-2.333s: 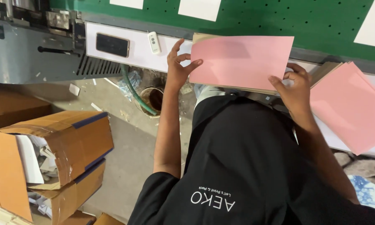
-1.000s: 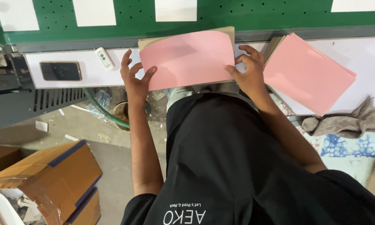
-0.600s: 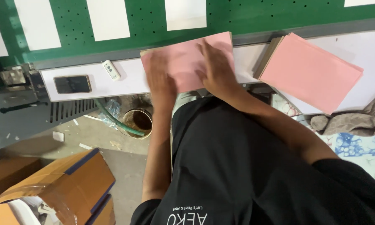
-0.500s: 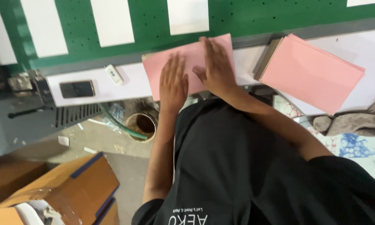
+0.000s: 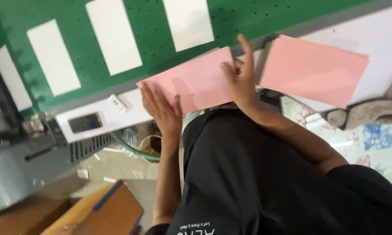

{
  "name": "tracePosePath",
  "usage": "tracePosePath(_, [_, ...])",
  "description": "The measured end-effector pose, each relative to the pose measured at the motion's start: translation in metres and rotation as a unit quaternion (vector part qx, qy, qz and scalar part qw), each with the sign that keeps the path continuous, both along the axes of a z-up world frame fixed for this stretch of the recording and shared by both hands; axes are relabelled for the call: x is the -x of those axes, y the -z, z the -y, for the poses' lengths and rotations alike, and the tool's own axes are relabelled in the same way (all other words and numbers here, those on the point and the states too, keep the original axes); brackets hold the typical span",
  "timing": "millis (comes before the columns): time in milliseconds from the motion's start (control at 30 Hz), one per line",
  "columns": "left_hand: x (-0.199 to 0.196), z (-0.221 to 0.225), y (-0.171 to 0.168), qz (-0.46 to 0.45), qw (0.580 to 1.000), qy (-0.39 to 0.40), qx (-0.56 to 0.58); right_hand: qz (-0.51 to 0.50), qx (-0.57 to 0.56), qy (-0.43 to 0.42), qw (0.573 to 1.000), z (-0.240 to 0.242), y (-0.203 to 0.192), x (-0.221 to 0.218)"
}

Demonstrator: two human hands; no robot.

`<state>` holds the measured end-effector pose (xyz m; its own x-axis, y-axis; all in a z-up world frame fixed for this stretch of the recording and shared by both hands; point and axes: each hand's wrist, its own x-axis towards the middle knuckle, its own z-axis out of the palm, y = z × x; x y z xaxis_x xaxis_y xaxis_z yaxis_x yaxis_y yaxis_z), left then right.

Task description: The recorder is operating a paper printing or processing machine and manually sorting/collecting paper sheets.

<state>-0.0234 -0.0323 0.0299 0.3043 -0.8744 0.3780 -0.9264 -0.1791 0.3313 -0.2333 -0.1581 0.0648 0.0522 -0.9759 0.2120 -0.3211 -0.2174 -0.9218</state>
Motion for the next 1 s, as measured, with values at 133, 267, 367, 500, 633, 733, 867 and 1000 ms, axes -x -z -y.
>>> tracePosePath(133, [-0.003,0.005,0.012,-0.081,0.992,0.037,0.085,0.028,0.044,0.16,0.986,0.015,0.042,0.113])
tracePosePath(267, [-0.005,0.015,0.013,-0.053,0.997,-0.03,0.042,0.036,0.06,0.243,0.967,0.006,0.091,0.242])
tracePosePath(367, [-0.003,0.016,0.013,-0.014,0.999,-0.048,0.01,-0.065,0.027,0.285,0.956,-0.005,0.1,0.28])
tracePosePath(500, [-0.003,0.017,0.016,0.009,0.998,-0.059,0.004,-0.603,0.085,0.289,0.738,-0.002,0.11,0.278])
tracePosePath(633, [-0.005,0.019,0.017,-0.007,0.997,-0.076,-0.01,-0.458,0.065,0.309,0.831,0.034,0.108,0.221])
tracePosePath(733, [-0.007,0.019,0.021,0.012,0.997,-0.076,0.017,-0.221,0.05,0.058,0.972,0.069,0.089,0.116])
tracePosePath(867, [-0.007,0.016,0.023,-0.024,0.996,-0.079,0.043,-0.219,0.103,-0.21,0.947,0.107,0.073,-0.032])
tracePosePath(1000, [-0.008,0.013,0.029,-0.057,0.993,-0.079,0.069,-0.286,0.25,-0.376,0.845,0.138,0.098,-0.143])
